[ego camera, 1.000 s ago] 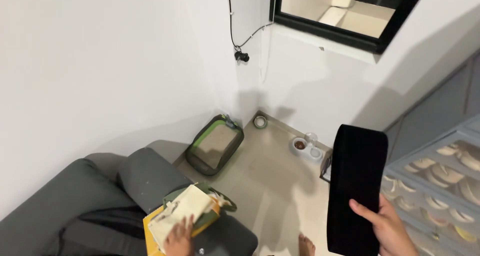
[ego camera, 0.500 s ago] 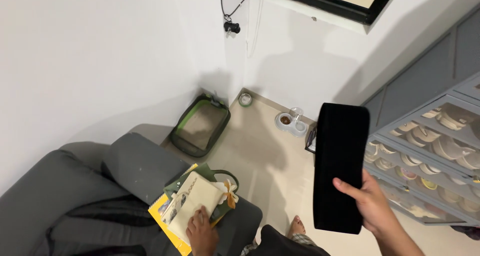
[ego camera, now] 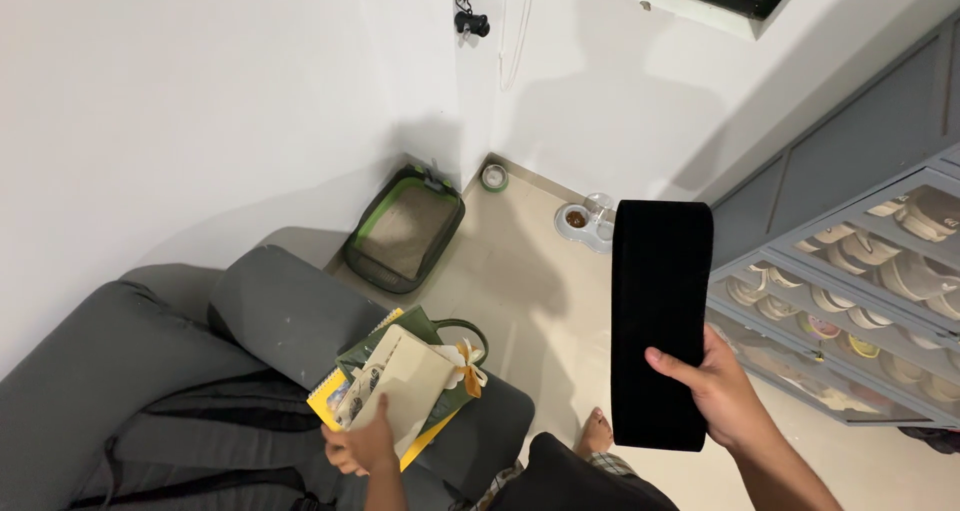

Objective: Organizing various personal items, notebooks, and perfume bottles on top of a shoe rack and inside a basket.

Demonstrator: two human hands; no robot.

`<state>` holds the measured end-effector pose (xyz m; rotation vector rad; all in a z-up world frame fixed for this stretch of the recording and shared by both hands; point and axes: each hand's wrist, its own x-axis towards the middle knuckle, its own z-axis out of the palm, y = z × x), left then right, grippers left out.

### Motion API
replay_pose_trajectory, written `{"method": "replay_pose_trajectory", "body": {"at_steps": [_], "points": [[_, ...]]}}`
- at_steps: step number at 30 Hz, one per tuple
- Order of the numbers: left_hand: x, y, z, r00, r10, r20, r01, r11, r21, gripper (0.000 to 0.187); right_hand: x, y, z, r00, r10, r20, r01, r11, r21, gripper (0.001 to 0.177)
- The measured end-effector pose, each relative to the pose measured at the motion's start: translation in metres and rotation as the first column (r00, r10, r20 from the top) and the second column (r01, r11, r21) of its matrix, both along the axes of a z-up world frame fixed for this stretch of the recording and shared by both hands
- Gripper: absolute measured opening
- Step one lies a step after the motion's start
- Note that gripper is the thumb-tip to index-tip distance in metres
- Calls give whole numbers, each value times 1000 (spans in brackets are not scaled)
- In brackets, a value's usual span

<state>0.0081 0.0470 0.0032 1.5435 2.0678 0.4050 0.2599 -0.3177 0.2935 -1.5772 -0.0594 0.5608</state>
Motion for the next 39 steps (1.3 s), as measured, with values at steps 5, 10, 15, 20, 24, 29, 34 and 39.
{"method": "replay_pose_trajectory", "body": {"at_steps": [5,10,15,20,24,29,34,39], "points": [[-18,-2,-24,856,416,308,-317,891,-324,135,4,-6,-1,999,-32,10,32,999,-30,42],[-30,-3,-39,889,391,238,-292,885,-362,130,1,-5,5,1000,-11,24,11,1000,19,42],[-28,-3,-43,959,255,121,-235,959,-157,118,1,-2,1,999,-45,-13,45,999,-3,44],[17,-15,-13,988,-151,44,127,929,347,100,3,1,9,995,-95,29,94,995,30,49],[100,-61,67,617,-771,158,553,568,609,81,4,-15,16,991,-132,-4,132,989,66,50],[193,-173,195,65,-717,694,923,306,231,50,9,-65,-16,983,-185,-22,186,977,102,47],[268,-299,263,-31,-59,998,1000,-3,30,56,17,-131,-18,982,-184,47,177,977,121,53],[356,-437,142,-81,-2,997,997,-3,81,49,43,-255,-87,959,-230,164,199,963,184,69]]}}
